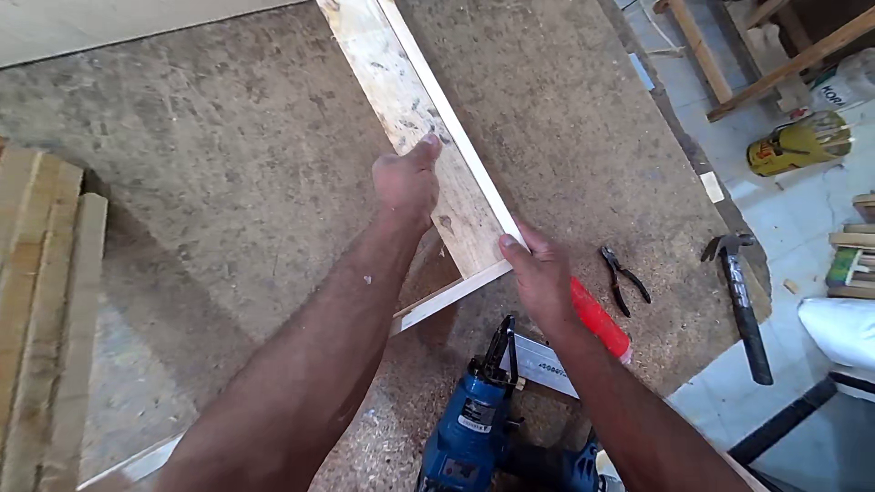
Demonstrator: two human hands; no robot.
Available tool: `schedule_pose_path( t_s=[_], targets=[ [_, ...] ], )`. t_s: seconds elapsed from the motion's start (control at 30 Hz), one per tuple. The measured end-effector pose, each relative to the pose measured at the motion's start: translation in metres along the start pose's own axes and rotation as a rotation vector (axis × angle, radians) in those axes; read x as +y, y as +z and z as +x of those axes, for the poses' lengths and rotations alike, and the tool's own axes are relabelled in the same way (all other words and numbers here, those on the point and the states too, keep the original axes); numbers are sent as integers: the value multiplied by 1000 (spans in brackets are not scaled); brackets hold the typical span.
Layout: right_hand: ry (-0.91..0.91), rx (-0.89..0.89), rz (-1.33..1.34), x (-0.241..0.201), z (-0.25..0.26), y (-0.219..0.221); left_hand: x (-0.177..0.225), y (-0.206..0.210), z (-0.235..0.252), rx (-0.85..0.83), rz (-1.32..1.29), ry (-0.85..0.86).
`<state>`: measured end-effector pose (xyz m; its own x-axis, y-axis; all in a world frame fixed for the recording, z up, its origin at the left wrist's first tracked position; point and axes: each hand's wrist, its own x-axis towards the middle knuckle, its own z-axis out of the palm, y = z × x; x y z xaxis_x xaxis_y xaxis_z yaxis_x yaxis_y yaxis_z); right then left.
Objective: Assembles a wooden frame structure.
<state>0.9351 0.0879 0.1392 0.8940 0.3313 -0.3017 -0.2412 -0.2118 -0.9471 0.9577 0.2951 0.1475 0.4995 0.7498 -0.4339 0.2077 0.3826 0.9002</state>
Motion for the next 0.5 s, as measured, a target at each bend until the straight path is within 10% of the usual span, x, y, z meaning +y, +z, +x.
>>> schedule_pose_path(
  t_s=[0.5],
  targets=[
    [-15, -198, 4, 7, -4, -19, -6, -5, 4, -115, -123, 68]
  ],
)
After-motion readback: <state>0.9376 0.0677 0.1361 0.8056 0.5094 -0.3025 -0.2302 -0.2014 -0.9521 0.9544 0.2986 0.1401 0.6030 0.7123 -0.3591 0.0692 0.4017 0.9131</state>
